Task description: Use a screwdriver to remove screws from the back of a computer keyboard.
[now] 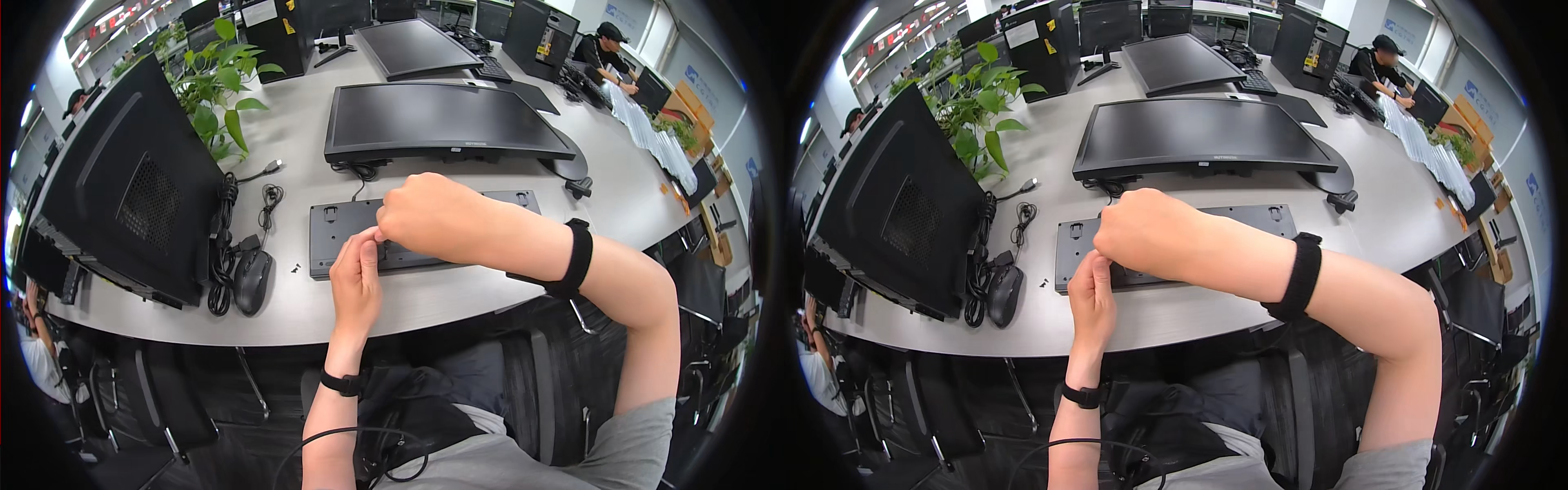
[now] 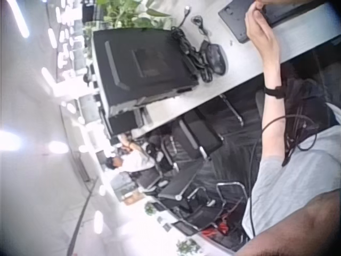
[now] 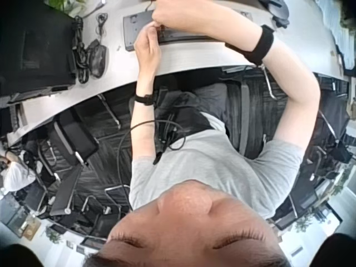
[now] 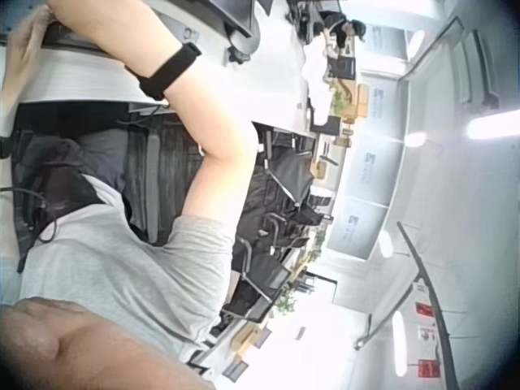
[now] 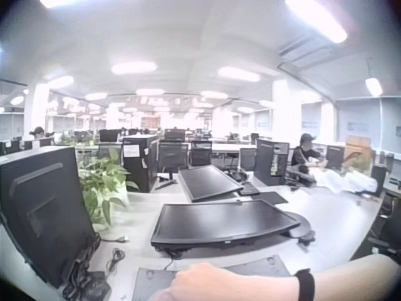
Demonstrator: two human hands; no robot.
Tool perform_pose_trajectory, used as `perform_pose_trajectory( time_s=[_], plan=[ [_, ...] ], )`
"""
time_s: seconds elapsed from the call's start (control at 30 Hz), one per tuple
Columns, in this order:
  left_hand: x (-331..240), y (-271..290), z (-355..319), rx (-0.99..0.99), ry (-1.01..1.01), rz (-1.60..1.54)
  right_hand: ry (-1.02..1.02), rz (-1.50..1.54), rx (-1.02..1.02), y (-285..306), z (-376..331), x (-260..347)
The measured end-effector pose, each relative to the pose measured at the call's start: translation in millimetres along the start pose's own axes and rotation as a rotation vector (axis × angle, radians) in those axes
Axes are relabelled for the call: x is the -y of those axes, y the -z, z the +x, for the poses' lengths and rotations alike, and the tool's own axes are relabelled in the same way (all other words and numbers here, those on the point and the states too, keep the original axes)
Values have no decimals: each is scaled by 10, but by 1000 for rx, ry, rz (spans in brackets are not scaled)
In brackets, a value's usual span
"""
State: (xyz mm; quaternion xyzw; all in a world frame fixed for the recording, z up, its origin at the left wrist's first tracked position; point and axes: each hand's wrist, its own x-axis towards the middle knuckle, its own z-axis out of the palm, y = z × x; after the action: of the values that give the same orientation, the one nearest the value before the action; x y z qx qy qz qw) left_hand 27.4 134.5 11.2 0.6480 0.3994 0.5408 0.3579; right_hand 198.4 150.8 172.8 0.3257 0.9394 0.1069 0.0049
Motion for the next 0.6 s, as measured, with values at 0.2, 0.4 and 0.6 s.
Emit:
perform_pose_trajectory(
  time_s=[0.2, 0.4, 0.6],
  plan=[
    [-7, -25, -2, -9, -81, 44, -25, -35, -67, -70, 42, 8],
    [-35, -12, 36, -17, -7, -35, -116, 9, -33, -35, 38, 42],
    [-74, 6, 10, -6, 17, -33, 21, 157, -37, -24, 51, -86]
  ],
)
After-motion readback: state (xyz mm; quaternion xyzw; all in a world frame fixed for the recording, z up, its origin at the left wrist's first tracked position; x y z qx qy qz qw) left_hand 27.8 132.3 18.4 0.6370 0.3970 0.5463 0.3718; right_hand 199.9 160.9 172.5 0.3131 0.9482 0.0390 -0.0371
